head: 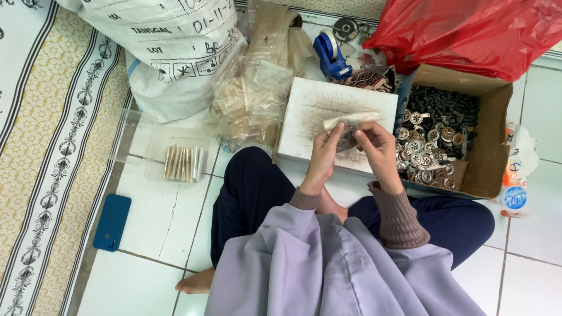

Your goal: The person sorts metal pins on a flat board, places them into small plastic bags, and then organizes the bags into a plastic container.

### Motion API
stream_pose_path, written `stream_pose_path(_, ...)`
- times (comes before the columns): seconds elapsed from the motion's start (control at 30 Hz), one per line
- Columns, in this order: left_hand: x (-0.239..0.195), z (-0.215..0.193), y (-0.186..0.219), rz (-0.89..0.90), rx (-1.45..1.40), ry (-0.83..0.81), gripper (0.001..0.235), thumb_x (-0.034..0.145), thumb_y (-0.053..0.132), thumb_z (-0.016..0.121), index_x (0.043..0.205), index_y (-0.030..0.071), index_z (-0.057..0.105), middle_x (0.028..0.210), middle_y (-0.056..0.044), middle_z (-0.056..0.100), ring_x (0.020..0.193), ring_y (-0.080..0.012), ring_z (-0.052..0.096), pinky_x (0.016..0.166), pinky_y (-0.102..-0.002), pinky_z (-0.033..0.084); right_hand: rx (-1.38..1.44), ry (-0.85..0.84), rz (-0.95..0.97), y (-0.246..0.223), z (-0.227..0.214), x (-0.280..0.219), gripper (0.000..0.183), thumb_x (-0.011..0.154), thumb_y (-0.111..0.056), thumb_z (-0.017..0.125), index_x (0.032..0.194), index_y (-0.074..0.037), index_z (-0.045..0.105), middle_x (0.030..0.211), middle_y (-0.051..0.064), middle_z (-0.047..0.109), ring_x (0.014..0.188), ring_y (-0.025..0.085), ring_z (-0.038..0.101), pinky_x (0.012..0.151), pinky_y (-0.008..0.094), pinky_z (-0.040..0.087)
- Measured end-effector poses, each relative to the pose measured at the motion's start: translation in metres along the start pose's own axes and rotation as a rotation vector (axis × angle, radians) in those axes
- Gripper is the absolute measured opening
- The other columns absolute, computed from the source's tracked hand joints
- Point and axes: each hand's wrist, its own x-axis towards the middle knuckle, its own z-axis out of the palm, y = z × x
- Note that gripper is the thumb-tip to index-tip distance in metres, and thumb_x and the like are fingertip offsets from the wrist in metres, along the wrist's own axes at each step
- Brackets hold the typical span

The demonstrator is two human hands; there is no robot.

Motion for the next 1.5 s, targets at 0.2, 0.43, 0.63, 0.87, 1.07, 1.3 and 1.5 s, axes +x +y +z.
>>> stream_pose_path(0.2,-0.017,0.016,0.028,0.034,0.056,0.012,0.043,0.104,0.034,0.062,0.067,0.014,0.058,0.061,0.009,0.042,0.069,-0.0033,0.042,0.074,-0.028,0.037,-0.017,0.007,-0.015,-0.006,-0.001,-0.001,0.007,0.104,-0.003,0.066,0.098,0.000,0.070,0.070,0.008,0.057,0.064,0.013,0.057,0.064,0.029,0.050)
stream_pose_path(0.43,0.009,-0.009,-0.049,0.042,0.065,0.037,0.041,0.106,0.035,0.063,0.083,0.004,0.074,0.076,-0.005,0.071,0.079,-0.0076,0.064,0.080,-0.029,0.052,-0.061,-0.005,-0.028,-0.019,0.001,-0.006,0.007,0.102,-0.002,0.067,0.096,-0.001,0.071,0.063,0.006,0.054,0.064,0.011,0.051,0.065,0.028,0.047)
stream_pose_path(0.63,0.008,-0.012,-0.058,0.061,0.090,0.025,0.043,0.109,0.034,0.060,0.091,-0.002,0.076,0.081,-0.013,0.073,0.083,-0.0124,0.067,0.082,-0.034,0.054,-0.073,0.005,-0.022,-0.028,0.003,-0.007,0.009,0.103,-0.002,0.067,0.094,0.000,0.071,0.059,0.006,0.052,0.063,0.010,0.048,0.063,0.027,0.044)
stream_pose_path(0.87,0.021,-0.026,-0.094,0.053,0.063,0.030,0.041,0.108,0.033,0.062,0.097,-0.003,0.076,0.089,-0.017,0.075,0.093,-0.0180,0.070,0.087,-0.037,0.056,-0.072,0.011,-0.011,-0.025,0.001,-0.005,0.010,0.102,-0.003,0.067,0.094,0.000,0.072,0.057,0.006,0.051,0.061,0.010,0.045,0.063,0.026,0.042)
stream_pose_path(1.07,0.035,-0.051,-0.147,0.046,0.063,0.028,0.041,0.109,0.031,0.061,0.097,-0.004,0.077,0.091,-0.018,0.076,0.095,-0.0197,0.071,0.089,-0.038,0.056,-0.094,0.011,0.002,-0.027,0.004,-0.003,0.010,0.102,-0.004,0.069,0.094,0.000,0.073,0.057,0.007,0.052,0.061,0.010,0.045,0.062,0.026,0.041)
stream_pose_path(1.3,0.032,-0.042,-0.127,0.063,0.037,0.019,0.040,0.109,0.029,0.061,0.098,-0.006,0.076,0.092,-0.020,0.075,0.095,-0.0213,0.071,0.089,-0.040,0.057,-0.103,0.035,0.036,-0.039,0.011,-0.004,0.008,0.101,-0.006,0.071,0.094,-0.001,0.073,0.062,0.005,0.055,0.064,0.010,0.050,0.063,0.025,0.041)
stream_pose_path(1.5,0.016,-0.021,-0.072,0.049,0.019,0.048,0.035,0.106,0.028,0.065,0.098,-0.005,0.075,0.092,-0.018,0.075,0.094,-0.0187,0.070,0.087,-0.039,0.058,-0.133,0.039,0.018,-0.033,0.010,-0.005,0.008,0.100,-0.007,0.073,0.095,-0.002,0.074,0.061,0.006,0.055,0.065,0.010,0.049,0.063,0.025,0.042)
